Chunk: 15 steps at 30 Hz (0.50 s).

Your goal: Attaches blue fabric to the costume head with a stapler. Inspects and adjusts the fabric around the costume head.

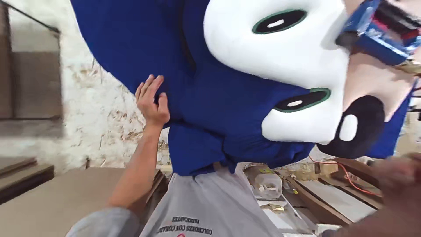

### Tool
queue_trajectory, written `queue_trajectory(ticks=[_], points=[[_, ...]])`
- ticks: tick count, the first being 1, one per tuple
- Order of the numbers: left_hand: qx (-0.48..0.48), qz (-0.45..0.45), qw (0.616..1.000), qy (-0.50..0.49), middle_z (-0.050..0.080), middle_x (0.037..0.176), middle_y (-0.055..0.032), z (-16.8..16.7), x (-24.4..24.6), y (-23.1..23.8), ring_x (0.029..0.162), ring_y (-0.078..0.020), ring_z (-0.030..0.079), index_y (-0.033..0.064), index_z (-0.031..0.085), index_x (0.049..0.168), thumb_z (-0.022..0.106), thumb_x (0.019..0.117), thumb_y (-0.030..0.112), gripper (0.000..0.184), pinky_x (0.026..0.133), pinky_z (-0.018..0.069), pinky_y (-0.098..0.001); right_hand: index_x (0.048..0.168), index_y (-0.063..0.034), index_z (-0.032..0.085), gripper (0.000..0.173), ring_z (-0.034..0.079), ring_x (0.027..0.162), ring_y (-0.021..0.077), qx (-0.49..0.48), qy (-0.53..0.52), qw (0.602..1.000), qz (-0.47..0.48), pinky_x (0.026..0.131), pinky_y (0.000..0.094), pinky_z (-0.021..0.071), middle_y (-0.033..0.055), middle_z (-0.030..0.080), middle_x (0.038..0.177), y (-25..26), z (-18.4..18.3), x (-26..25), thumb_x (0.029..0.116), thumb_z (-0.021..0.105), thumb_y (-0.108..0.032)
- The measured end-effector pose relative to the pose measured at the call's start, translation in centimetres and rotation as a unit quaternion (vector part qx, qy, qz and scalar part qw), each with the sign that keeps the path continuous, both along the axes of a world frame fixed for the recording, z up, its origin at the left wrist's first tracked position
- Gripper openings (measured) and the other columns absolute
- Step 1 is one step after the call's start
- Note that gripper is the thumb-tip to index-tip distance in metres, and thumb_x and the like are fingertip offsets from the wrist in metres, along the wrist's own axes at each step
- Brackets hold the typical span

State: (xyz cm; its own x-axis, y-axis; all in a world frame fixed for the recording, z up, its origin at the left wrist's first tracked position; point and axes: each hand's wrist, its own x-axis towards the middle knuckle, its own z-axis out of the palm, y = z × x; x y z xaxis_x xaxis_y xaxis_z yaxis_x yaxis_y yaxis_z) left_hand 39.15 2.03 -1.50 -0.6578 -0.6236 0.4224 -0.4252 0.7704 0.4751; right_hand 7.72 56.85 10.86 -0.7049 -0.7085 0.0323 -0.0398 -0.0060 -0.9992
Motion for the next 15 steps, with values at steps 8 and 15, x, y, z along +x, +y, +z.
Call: queue_trajectory(ticks=[8,15], points=[[0.008,-0.008,1.0,-0.02,0.062,0.144,-0.0074,0.3,0.3,-0.2,0.146,-0.0272,0.045,0.0115,0.059,0.142,0.036,0.1052,0.028,0.047,0.125,0.0234,-0.0527,0.12,-0.0029,0.068,0.031,0.063,0.12,0.0237,0.271,0.33,0.896,-0.122,0.094,0.0379,0.0563,0.0174,0.064,0.13,-12.4,-9.0,8.3,0.0967,0.063,-0.023],[0.073,-0.009,0.997,0.015,0.055,0.151,-0.0077,-1.5,0.8,-0.6,0.149,-0.0241,0.038,0.0131,0.055,0.147,0.038,0.1056,0.033,0.049,0.127,0.0185,-0.0485,0.137,0.0064,0.052,0.048,0.064,0.115,0.0198,0.187,0.034,0.915,-0.355,0.094,0.0369,0.0569,0.0184,0.063,0.128,-3.8,-11.2,15.5,0.0995,0.057,-0.023]])
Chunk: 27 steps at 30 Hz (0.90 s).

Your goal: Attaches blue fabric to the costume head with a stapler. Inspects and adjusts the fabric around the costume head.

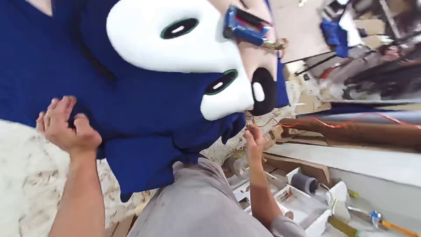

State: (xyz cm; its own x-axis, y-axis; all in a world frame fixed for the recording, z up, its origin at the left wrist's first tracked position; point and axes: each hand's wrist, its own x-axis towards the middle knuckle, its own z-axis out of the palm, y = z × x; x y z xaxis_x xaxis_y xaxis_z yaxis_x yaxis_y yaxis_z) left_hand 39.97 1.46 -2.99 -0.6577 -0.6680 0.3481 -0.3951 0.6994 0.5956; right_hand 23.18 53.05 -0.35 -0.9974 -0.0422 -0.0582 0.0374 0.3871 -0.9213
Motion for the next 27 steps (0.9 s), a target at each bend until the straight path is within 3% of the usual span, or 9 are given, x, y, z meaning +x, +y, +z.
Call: queue_trajectory(ticks=[6,11,13,15,17,19,20,23,27], points=[[-0.04,-0.017,0.999,-0.021,0.06,0.144,-0.0091,-3.9,1.0,-2.9,0.142,-0.0216,0.048,0.0114,0.063,0.138,0.044,0.1056,0.031,0.042,0.122,0.0312,-0.0411,0.14,0.002,0.051,0.046,0.068,0.108,0.0229,-0.174,-0.231,0.953,-0.087,0.088,0.0416,0.0597,0.0163,0.066,0.124,0.0,-4.9,7.2,0.1027,0.055,-0.025],[0.026,-0.071,0.996,-0.041,0.056,0.149,-0.0104,-0.7,3.7,-1.1,0.145,-0.0207,0.045,0.0112,0.055,0.147,0.046,0.1068,0.035,0.048,0.122,0.0337,-0.0396,0.156,-0.0072,0.029,0.074,0.058,0.127,0.0283,-0.278,-0.274,0.92,-0.029,0.099,0.0497,0.0545,0.0174,0.051,0.146,-1.7,-7.3,7.2,0.0976,0.063,-0.036],[0.057,-0.064,0.996,-0.019,0.057,0.146,-0.0169,1.3,6.2,2.6,0.139,-0.0225,0.053,0.0028,0.052,0.147,0.043,0.1075,0.027,0.047,0.118,0.041,-0.0378,0.159,-0.0095,0.021,0.086,0.054,0.132,0.0296,-0.315,-0.25,0.915,-0.005,0.101,0.051,0.054,0.0181,0.045,0.152,-2.2,-7.6,5.0,0.0939,0.069,-0.038],[0.065,-0.005,0.998,0.01,0.057,0.142,-0.0261,1.8,9.4,8.5,0.132,-0.0278,0.059,-0.0076,0.048,0.145,0.041,0.1088,0.02,0.046,0.112,0.0465,-0.0374,0.155,-0.0075,0.03,0.071,0.062,0.12,0.0276,-0.346,-0.238,0.907,0.005,0.096,0.0475,0.0568,0.0181,0.056,0.139,-2.5,-7.5,2.7,0.0984,0.064,-0.034],[0.089,0.095,0.991,0.0,0.049,0.147,-0.032,0.4,12.9,15.8,0.135,-0.0332,0.054,-0.0127,0.036,0.149,0.042,0.1078,0.017,0.051,0.114,0.0435,-0.0381,0.129,0.0022,0.057,0.032,0.07,0.099,0.0196,-0.34,-0.203,0.918,0.014,0.088,0.0397,0.0595,0.014,0.071,0.109,-2.6,-6.5,1.6,0.1055,0.053,-0.019],[0.178,0.189,0.965,-0.02,0.042,0.151,-0.0349,-2.9,15.0,22.9,0.139,-0.0376,0.048,-0.0142,0.026,0.152,0.045,0.1053,0.013,0.058,0.117,0.04,-0.0416,0.108,0.0019,0.068,0.023,0.071,0.088,0.0118,-0.271,-0.171,0.944,0.076,0.086,0.0349,0.0599,0.0071,0.074,0.092,-1.1,-4.9,1.3,0.1059,0.052,-0.014],[0.233,0.213,0.948,-0.044,0.046,0.147,-0.0344,-4.9,15.5,26.0,0.135,-0.0381,0.052,-0.0138,0.029,0.151,0.049,0.1043,0.013,0.057,0.114,0.0437,-0.0449,0.103,0.0002,0.07,0.024,0.072,0.085,0.0102,-0.239,-0.165,0.95,0.112,0.083,0.0344,0.0607,0.005,0.074,0.088,0.1,-4.2,1.4,0.1054,0.053,-0.016],[0.448,0.109,0.878,-0.128,0.066,0.123,-0.0276,-8.8,14.2,34.5,0.105,-0.0316,0.069,-0.0104,0.048,0.139,0.05,0.1045,0.017,0.044,0.091,0.0579,-0.049,0.107,0.0008,0.067,0.025,0.073,0.084,0.0133,-0.248,-0.186,0.935,0.173,0.081,0.0376,0.0631,0.0058,0.075,0.089,4.8,-4.1,0.8,0.1044,0.054,-0.02],[0.564,-0.057,0.818,-0.1,0.066,0.132,-0.0167,-6.1,1.6,40.5,0.117,-0.0267,0.067,-0.0033,0.051,0.142,0.06,0.0974,0.023,0.053,0.1,0.0563,-0.0456,0.111,-0.0008,0.066,0.021,0.073,0.093,0.012,-0.272,-0.236,0.896,0.262,0.09,0.0372,0.0612,0.0033,0.076,0.096,8.4,-6.3,-5.8,0.103,0.056,-0.017]])
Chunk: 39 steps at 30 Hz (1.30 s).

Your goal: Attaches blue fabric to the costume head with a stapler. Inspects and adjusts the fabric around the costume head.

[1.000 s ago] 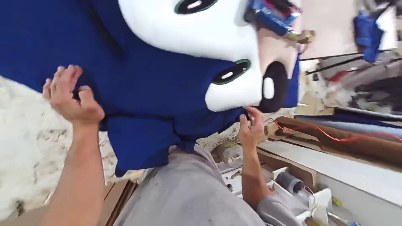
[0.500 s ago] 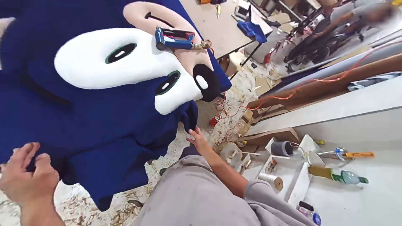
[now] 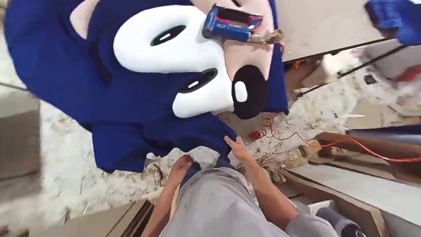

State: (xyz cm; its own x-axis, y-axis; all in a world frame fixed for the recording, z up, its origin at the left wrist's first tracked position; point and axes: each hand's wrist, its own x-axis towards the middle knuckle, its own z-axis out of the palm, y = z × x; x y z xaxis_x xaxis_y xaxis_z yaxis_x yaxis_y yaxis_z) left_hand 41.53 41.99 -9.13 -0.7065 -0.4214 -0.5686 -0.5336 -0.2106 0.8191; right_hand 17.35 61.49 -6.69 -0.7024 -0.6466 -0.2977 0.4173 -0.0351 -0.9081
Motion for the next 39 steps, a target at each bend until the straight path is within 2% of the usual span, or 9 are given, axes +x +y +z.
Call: queue_trajectory(ticks=[2,5,12,18,23,26,29,34,39], points=[[0.086,0.108,0.986,0.098,0.06,0.139,-0.0171,1.8,-5.4,2.0,0.124,-0.0293,0.062,-0.0031,0.04,0.146,0.063,0.0945,0.024,0.062,0.102,0.0547,-0.0484,0.12,0.0009,0.062,0.025,0.072,0.099,0.0129,0.006,-0.045,0.998,0.042,0.095,0.037,0.0599,0.005,0.076,0.103,0.1,-1.8,-1.0,0.103,0.057,-0.017],[0.25,0.341,0.882,0.207,0.059,0.135,-0.0193,4.1,-10.4,2.6,0.125,-0.0338,0.059,0.0028,0.04,0.143,0.048,0.1016,0.017,0.045,0.102,0.051,-0.0579,0.136,-0.0001,0.048,0.039,0.072,0.101,0.0183,0.013,-0.152,0.987,0.058,0.09,0.0394,0.061,0.0103,0.072,0.11,-0.7,-3.8,0.8,0.1048,0.054,-0.022],[0.288,0.446,0.816,0.228,0.064,0.123,-0.0138,4.0,-8.8,2.3,0.115,-0.0275,0.063,0.0055,0.048,0.133,0.038,0.1065,0.022,0.033,0.098,0.0519,-0.0507,0.109,0.0,0.065,0.032,0.072,0.073,0.0169,0.082,-0.043,0.989,0.118,0.066,0.0371,0.063,0.0072,0.074,0.087,-0.1,-5.5,-0.8,0.1085,0.046,-0.026],[0.293,0.555,0.74,0.242,0.056,0.142,-0.014,4.4,-8.9,2.5,0.131,-0.0248,0.056,0.004,0.037,0.148,0.034,0.1123,0.031,0.045,0.109,0.0472,-0.0458,0.115,0.0008,0.065,0.027,0.073,0.09,0.0125,0.163,0.071,0.963,0.203,0.086,0.0361,0.0619,0.0059,0.075,0.096,0.1,-3.6,-3.3,0.1059,0.052,-0.022],[0.253,0.658,0.67,0.233,0.063,0.126,-0.0127,6.3,-12.3,1.8,0.117,-0.0227,0.063,0.0071,0.043,0.142,0.025,0.1131,0.039,0.047,0.099,0.0535,-0.047,0.122,0.0018,0.063,0.032,0.07,0.102,0.007,0.176,0.148,0.923,0.307,0.097,0.0321,0.0579,0.0058,0.074,0.108,-0.3,-3.1,-5.6,0.1001,0.063,-0.022],[0.23,0.723,0.625,0.184,0.069,0.105,-0.0117,7.4,-15.3,2.1,0.1,-0.0239,0.068,0.0073,0.056,0.123,0.024,0.1113,0.036,0.045,0.085,0.0574,-0.0497,0.117,0.0026,0.068,0.035,0.071,0.103,0.0133,0.173,0.276,0.872,0.365,0.096,0.0398,0.0577,0.0106,0.074,0.106,0.6,-4.3,-7.9,0.0999,0.063,-0.028],[0.166,0.77,0.604,0.121,0.069,0.106,-0.0137,4.9,-16.4,2.3,0.099,-0.0249,0.069,0.0049,0.055,0.127,0.03,0.1119,0.031,0.04,0.085,0.0588,-0.05,0.107,0.003,0.071,0.038,0.073,0.097,0.0169,0.137,0.386,0.826,0.387,0.092,0.0402,0.0594,0.0133,0.075,0.099,1.1,-5.5,-10.4,0.0976,0.065,-0.033],[0.037,0.775,0.624,0.092,0.067,0.103,-0.0131,-2.7,-19.5,0.3,0.095,-0.0216,0.066,0.0008,0.057,0.12,0.035,0.1097,0.016,0.029,0.083,0.0579,-0.0447,0.117,0.0002,0.069,0.035,0.071,0.098,0.0144,0.236,0.245,0.799,0.495,0.094,0.0385,0.0579,0.0101,0.074,0.104,0.1,-2.8,-12.9,0.1031,0.058,-0.03],[-0.04,0.748,0.662,0.017,0.068,0.111,-0.0205,-4.0,-20.3,-1.1,0.102,-0.0241,0.068,-0.0061,0.056,0.128,0.054,0.1044,0.01,0.029,0.09,0.0583,-0.0437,0.155,-0.008,0.043,0.059,0.064,0.124,0.0192,0.212,0.069,0.589,0.777,0.107,0.0419,0.0522,0.008,0.064,0.139,-2.2,9.4,-19.3,0.102,0.057,-0.029]])
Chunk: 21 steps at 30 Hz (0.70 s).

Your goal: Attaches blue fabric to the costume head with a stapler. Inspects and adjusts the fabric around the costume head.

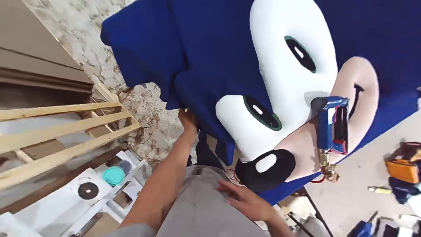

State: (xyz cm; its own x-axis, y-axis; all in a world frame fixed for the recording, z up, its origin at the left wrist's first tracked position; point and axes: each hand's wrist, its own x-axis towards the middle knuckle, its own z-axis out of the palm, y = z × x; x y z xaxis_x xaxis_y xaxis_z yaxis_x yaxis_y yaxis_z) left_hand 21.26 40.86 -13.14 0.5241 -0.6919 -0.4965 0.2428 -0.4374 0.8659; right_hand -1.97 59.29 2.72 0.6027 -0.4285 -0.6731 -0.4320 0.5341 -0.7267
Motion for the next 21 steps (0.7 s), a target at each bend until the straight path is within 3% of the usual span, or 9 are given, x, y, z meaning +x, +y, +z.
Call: queue_trajectory(ticks=[2,4,7,10,11,14,18,20,21], points=[[-0.034,-0.004,0.999,-0.01,0.069,0.111,-0.0195,-0.6,-0.4,0.0,0.103,-0.0233,0.069,-0.0057,0.058,0.126,0.058,0.1016,0.011,0.03,0.092,0.0581,-0.0434,0.144,-0.0095,0.058,0.047,0.066,0.119,0.0155,-0.187,0.001,0.982,0.016,0.103,0.039,0.0559,0.0033,0.068,0.133,-5.3,6.3,-1.6,0.1024,0.058,-0.033],[-0.021,0.004,1.0,-0.009,0.069,0.113,-0.0198,-0.1,-0.3,-0.6,0.106,-0.0249,0.069,-0.0046,0.059,0.126,0.059,0.1005,0.013,0.031,0.095,0.0571,-0.045,0.138,-0.0104,0.063,0.044,0.062,0.125,0.0101,-0.441,0.119,0.889,0.021,0.107,0.0345,0.0528,0.0017,0.066,0.137,-14.6,9.4,-1.6,0.1029,0.056,-0.036],[0.057,-0.015,0.998,-0.006,0.068,0.118,-0.024,0.4,-0.1,-0.2,0.112,-0.0339,0.067,-0.0029,0.058,0.13,0.058,0.102,0.015,0.034,0.1,0.0527,-0.0535,0.153,-0.0075,0.047,0.057,0.037,0.15,0.0218,-0.61,0.244,0.741,0.138,0.123,0.0457,0.0325,0.0107,0.042,0.16,-30.0,8.3,2.0,0.1076,0.037,-0.041],[0.092,-0.014,0.995,0.023,0.067,0.122,-0.0247,0.9,0.4,-1.4,0.116,-0.0358,0.066,-0.0026,0.057,0.133,0.055,0.1036,0.015,0.034,0.102,0.0511,-0.0547,0.161,-0.0059,0.03,0.064,0.017,0.158,0.0296,-0.647,0.262,0.69,0.19,0.128,0.0524,0.0159,0.0144,0.022,0.169,-38.4,2.9,8.6,0.1093,0.02,-0.042],[0.099,-0.021,0.994,0.035,0.067,0.12,-0.0254,0.7,0.1,-1.3,0.114,-0.0363,0.066,-0.0034,0.057,0.132,0.054,0.1037,0.015,0.034,0.101,0.0515,-0.0552,0.162,-0.004,0.024,0.067,0.013,0.158,0.0336,-0.66,0.274,0.668,0.208,0.127,0.057,0.013,0.0173,0.017,0.17,-38.6,0.6,9.8,0.1092,0.017,-0.044],[0.065,-0.025,0.996,0.06,0.066,0.114,-0.028,0.6,0.0,-1.2,0.11,-0.0364,0.065,-0.0101,0.058,0.126,0.051,0.1021,0.009,0.031,0.098,0.051,-0.0532,0.165,-0.0082,0.012,0.073,0.006,0.16,0.0273,-0.684,0.3,0.622,0.237,0.127,0.0579,0.0123,0.0109,0.005,0.173,-35.5,-1.6,12.5,0.1061,0.011,-0.05],[0.01,0.012,0.996,0.093,0.068,0.104,-0.0245,0.2,-0.8,-0.9,0.098,-0.0356,0.069,-0.005,0.054,0.131,0.054,0.0979,0.005,0.034,0.087,0.0548,-0.0557,0.163,-0.0034,0.021,0.083,0.01,0.159,0.0328,-0.709,0.25,0.605,0.262,0.126,0.0621,0.0103,0.0177,0.013,0.171,-30.1,-1.8,15.3,0.1035,0.008,-0.06],[0.007,0.024,0.994,0.108,0.069,0.098,-0.0216,-0.3,-0.7,-1.1,0.092,-0.034,0.07,-0.0028,0.053,0.132,0.053,0.099,0.008,0.034,0.082,0.0565,-0.0556,0.162,-0.0098,0.029,0.083,0.009,0.158,0.0363,-0.72,0.233,0.593,0.277,0.125,0.0654,0.0072,0.0201,0.014,0.17,-27.4,-2.5,16.7,0.1023,0.01,-0.065],[0.009,0.026,0.993,0.117,0.069,0.103,-0.0227,-0.4,-0.5,-0.9,0.095,-0.035,0.07,-0.0022,0.052,0.134,0.052,0.1019,0.012,0.036,0.085,0.056,-0.0565,0.162,-0.0163,0.032,0.079,0.007,0.158,0.0375,-0.721,0.229,0.588,0.286,0.125,0.0668,0.0055,0.0206,0.013,0.17,-26.2,-2.8,17.3,0.1024,0.012,-0.064]])
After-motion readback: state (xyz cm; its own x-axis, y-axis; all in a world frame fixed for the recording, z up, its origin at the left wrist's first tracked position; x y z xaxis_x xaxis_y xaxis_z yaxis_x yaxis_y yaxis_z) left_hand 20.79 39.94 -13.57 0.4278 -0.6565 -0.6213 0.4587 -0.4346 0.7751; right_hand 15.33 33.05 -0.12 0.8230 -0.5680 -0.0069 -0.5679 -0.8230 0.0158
